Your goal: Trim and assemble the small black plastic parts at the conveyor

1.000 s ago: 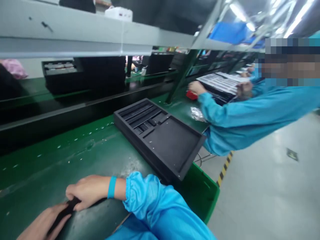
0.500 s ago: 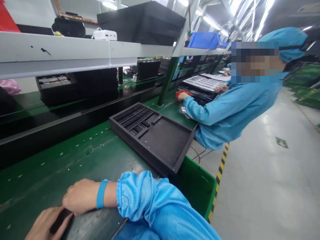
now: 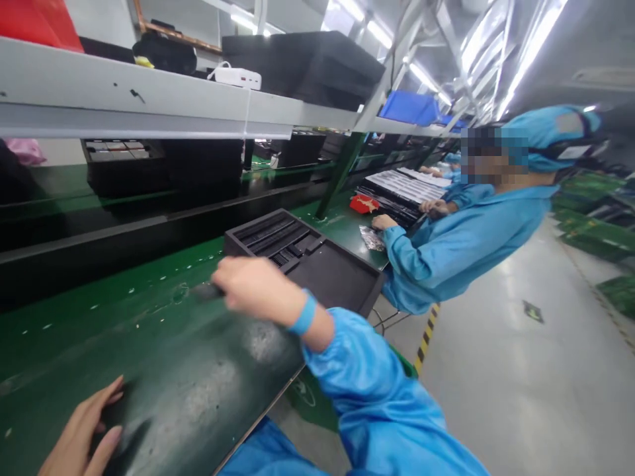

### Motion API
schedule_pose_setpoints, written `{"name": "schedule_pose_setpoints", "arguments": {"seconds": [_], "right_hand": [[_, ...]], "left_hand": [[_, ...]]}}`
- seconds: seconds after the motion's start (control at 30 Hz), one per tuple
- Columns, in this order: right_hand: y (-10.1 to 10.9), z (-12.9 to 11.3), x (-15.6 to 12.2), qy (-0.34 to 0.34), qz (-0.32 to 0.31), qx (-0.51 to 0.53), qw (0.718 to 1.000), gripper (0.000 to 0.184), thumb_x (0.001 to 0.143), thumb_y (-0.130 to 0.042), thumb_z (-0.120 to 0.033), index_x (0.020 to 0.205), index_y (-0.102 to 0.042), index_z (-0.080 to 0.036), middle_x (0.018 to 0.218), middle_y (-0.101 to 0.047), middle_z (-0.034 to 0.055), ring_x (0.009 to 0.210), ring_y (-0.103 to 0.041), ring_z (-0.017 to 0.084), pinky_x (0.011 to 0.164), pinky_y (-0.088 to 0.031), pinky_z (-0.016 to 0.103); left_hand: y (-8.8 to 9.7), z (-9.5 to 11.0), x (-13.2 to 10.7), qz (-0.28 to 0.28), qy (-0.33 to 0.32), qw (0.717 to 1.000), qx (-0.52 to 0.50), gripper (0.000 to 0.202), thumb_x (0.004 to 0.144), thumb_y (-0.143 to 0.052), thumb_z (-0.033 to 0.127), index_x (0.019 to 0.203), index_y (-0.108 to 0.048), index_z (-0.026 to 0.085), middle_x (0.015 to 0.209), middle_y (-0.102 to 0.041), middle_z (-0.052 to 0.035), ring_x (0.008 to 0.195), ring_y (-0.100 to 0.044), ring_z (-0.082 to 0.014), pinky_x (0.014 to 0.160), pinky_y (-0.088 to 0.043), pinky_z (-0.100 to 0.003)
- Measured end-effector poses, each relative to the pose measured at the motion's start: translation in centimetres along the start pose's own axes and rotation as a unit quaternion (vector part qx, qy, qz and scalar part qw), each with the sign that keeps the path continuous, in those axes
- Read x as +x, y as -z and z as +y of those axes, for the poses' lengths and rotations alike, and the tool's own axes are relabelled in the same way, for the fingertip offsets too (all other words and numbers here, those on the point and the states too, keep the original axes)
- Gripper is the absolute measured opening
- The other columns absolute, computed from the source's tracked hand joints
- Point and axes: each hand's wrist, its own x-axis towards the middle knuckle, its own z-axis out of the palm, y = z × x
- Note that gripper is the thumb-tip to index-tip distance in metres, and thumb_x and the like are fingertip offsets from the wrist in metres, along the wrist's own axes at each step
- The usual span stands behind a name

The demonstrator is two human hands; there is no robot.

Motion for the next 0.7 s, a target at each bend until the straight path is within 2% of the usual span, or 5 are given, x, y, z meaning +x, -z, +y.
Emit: {"name": "schedule_pose_setpoints", "arguments": {"seconds": [0.07, 0.13, 0.27, 0.47, 0.7], "right_hand": [[1.2, 6.8, -1.6, -0.139, -0.004, -0.072, 0.988, 0.032, 0.088, -0.063, -0.018, 0.12, -0.067, -0.018, 0.119, -0.068, 0.0108, 0.104, -0.068, 0.026, 0.081, -0.052, 0.032], [1.0, 13.0, -2.9, -0.26, -0.079, -0.138, 0.952, 0.039, 0.093, -0.059, -0.023, 0.131, -0.062, -0.02, 0.131, -0.064, 0.012, 0.108, -0.068, 0.027, 0.085, -0.052, 0.032], [-2.0, 20.3, -4.5, -0.294, -0.159, -0.157, 0.929, 0.04, 0.087, -0.064, -0.013, 0.127, -0.066, -0.016, 0.126, -0.066, 0.0151, 0.101, -0.071, 0.026, 0.083, -0.052, 0.031], [-5.3, 22.5, -3.9, -0.266, -0.187, -0.141, 0.935, 0.039, 0.096, -0.045, -0.005, 0.13, -0.064, -0.014, 0.126, -0.063, 0.0172, 0.109, -0.07, 0.022, 0.09, -0.049, 0.028], [-4.8, 23.7, -3.9, -0.281, -0.193, -0.111, 0.933, 0.042, 0.1, -0.043, -0.004, 0.138, -0.06, -0.014, 0.13, -0.063, 0.0202, 0.114, -0.068, 0.023, 0.099, -0.048, 0.032]], "left_hand": [[-0.4, 0.0, -0.1, -0.005, 0.009, 1.0, -0.017, 0.055, 0.099, -0.045, 0.052, 0.15, -0.043, 0.034, 0.143, -0.061, -0.0073, 0.121, -0.068, -0.0285, 0.088, -0.063, -0.04], [-0.9, 0.1, -0.2, -0.004, 0.019, 0.999, -0.032, 0.055, 0.098, -0.045, 0.051, 0.151, -0.043, 0.034, 0.143, -0.06, -0.0076, 0.123, -0.066, -0.0292, 0.091, -0.062, -0.042], [-1.7, 0.0, -0.2, 0.006, 0.025, 0.999, -0.047, 0.055, 0.099, -0.045, 0.049, 0.152, -0.042, 0.032, 0.142, -0.061, -0.0085, 0.122, -0.066, -0.0296, 0.096, -0.059, -0.045], [-1.8, -0.1, -0.3, 0.028, 0.036, 0.998, -0.051, 0.05, 0.1, -0.044, 0.052, 0.146, -0.046, 0.034, 0.134, -0.067, -0.0059, 0.117, -0.069, -0.0272, 0.091, -0.061, -0.042], [-1.6, 0.0, 0.2, 0.025, 0.039, 0.997, -0.057, 0.048, 0.099, -0.049, 0.052, 0.142, -0.051, 0.031, 0.129, -0.069, -0.0052, 0.11, -0.071, -0.0248, 0.081, -0.062, -0.033]]}}
